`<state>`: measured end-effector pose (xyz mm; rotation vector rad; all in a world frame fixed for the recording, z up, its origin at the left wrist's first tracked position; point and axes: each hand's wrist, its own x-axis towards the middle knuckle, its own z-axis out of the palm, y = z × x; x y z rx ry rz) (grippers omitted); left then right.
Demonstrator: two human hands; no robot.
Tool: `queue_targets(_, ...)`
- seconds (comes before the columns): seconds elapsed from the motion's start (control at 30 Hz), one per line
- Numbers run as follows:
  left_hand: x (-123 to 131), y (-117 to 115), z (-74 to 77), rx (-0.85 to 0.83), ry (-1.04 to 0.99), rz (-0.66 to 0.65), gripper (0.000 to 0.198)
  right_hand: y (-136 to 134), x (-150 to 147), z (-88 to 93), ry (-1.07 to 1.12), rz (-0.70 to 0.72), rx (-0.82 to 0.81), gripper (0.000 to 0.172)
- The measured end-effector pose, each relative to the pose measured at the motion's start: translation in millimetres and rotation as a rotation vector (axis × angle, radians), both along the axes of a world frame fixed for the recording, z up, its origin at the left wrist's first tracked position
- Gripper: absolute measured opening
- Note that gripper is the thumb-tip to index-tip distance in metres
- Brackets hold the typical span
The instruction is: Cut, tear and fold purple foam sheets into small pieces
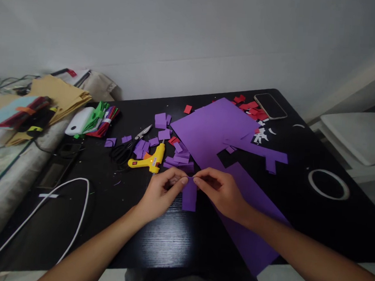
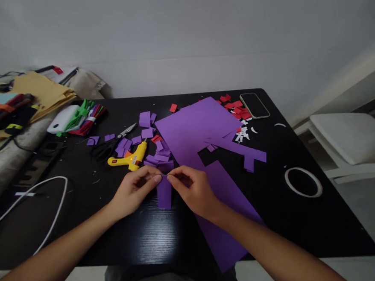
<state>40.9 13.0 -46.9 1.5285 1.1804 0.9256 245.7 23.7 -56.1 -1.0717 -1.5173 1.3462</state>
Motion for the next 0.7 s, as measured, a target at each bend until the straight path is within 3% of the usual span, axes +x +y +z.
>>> queue_targets(0.4,-1.7,-0.4,2.0,0.092,0.079,0.006,0.025,-0.2,-2.2,4.4,0.007,-0.021,-0.020,0.014)
queue_targets(0.7,-1.2,1.3,-3.6,0.025,0.056,-0.005,0.028,3.6,-1.2,1.0,0.038,0.023,-0.035,0.013)
